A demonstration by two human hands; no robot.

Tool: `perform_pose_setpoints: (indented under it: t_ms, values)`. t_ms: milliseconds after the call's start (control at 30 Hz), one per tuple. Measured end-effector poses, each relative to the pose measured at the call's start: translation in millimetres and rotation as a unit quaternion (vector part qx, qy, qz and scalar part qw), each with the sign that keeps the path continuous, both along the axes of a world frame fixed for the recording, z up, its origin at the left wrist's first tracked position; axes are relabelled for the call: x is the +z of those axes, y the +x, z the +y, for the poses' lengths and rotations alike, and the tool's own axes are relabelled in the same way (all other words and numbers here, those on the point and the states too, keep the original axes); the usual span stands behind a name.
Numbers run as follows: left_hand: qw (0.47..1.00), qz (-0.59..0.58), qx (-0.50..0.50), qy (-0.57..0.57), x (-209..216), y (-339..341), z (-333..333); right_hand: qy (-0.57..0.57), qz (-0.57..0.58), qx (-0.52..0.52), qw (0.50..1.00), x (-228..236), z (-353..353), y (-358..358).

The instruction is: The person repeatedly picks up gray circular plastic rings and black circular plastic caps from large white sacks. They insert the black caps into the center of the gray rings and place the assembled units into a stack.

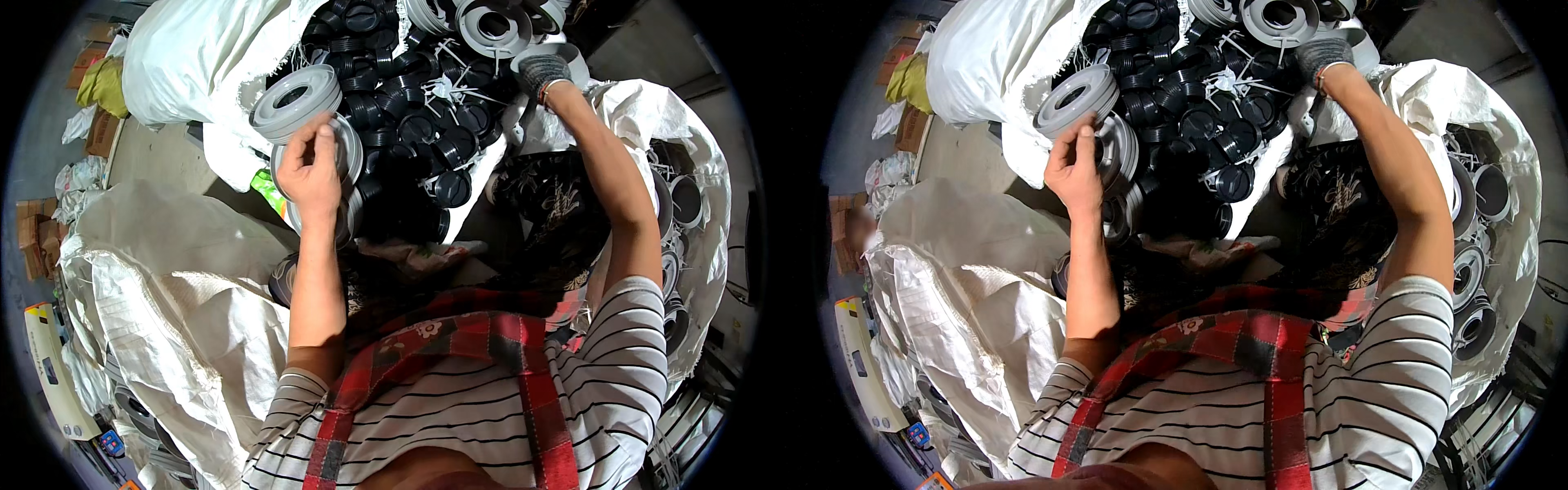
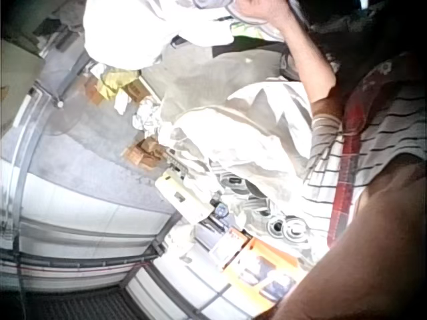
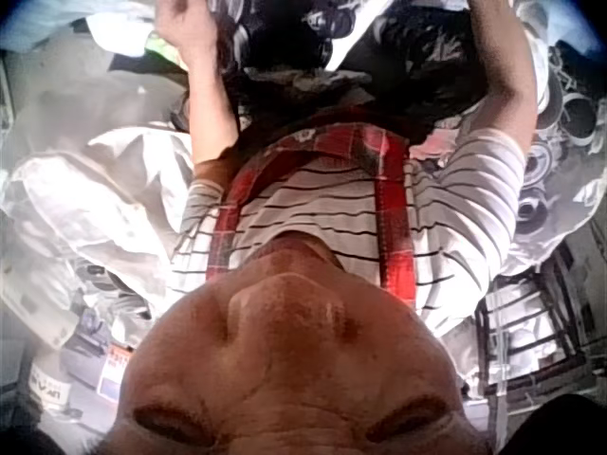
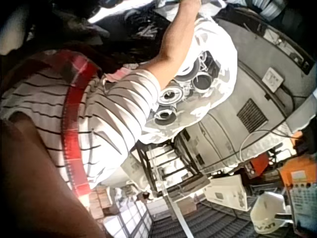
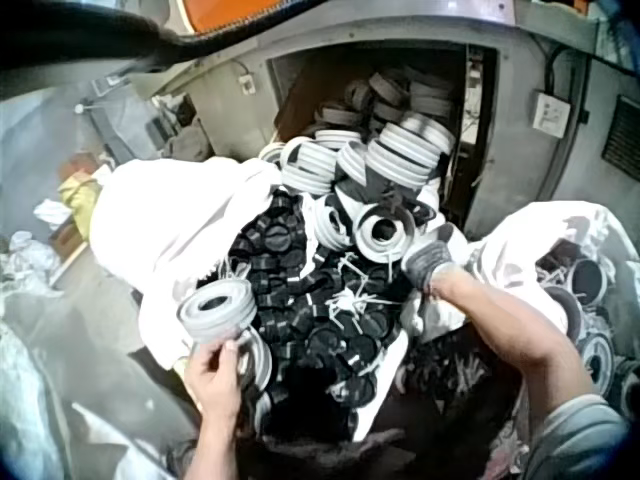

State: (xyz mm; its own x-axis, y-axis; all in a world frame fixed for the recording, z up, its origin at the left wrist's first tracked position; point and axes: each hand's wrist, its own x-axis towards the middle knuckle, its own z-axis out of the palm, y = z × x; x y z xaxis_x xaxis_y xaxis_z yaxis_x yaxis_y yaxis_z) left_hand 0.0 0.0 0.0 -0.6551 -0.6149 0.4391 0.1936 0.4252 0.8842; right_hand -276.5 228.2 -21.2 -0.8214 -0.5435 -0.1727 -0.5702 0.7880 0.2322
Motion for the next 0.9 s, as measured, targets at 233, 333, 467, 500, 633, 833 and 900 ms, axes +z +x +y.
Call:
perform_pose_setpoints:
  t_ms: [233,333,467,500,633,833,900]
  values:
    - [0.768,-0.034,-0.211,0.604,-16.8,-4.8,26.0,-0.423,-0.101,0.455,0.777,16.2,-42.4,117.6]
    - [0.817,-0.066,-0.161,0.550,-18.3,0.2,21.4,-0.496,-0.221,0.374,0.752,16.1,-67.9,117.0]
    - [0.852,-0.100,-0.114,0.500,-12.1,-2.8,27.7,-0.426,-0.006,0.189,0.884,-34.5,-115.5,39.0]
    - [0.856,-0.097,-0.108,0.496,-12.5,-1.3,23.5,-0.358,-0.075,0.136,0.921,-32.0,-125.8,36.3]
    - [0.855,-0.114,-0.143,0.485,-19.5,6.5,14.1,-0.231,-0.059,0.142,0.961,-40.2,-135.0,36.2]
    - [0.875,-0.074,-0.118,0.464,-7.3,6.5,29.2,-0.512,-0.104,0.142,0.841,2.3,-98.6,63.4]
    - [0.857,-0.021,-0.130,0.498,-1.9,2.8,37.3,-0.464,-0.122,0.280,0.832,2.9,-90.3,76.0]
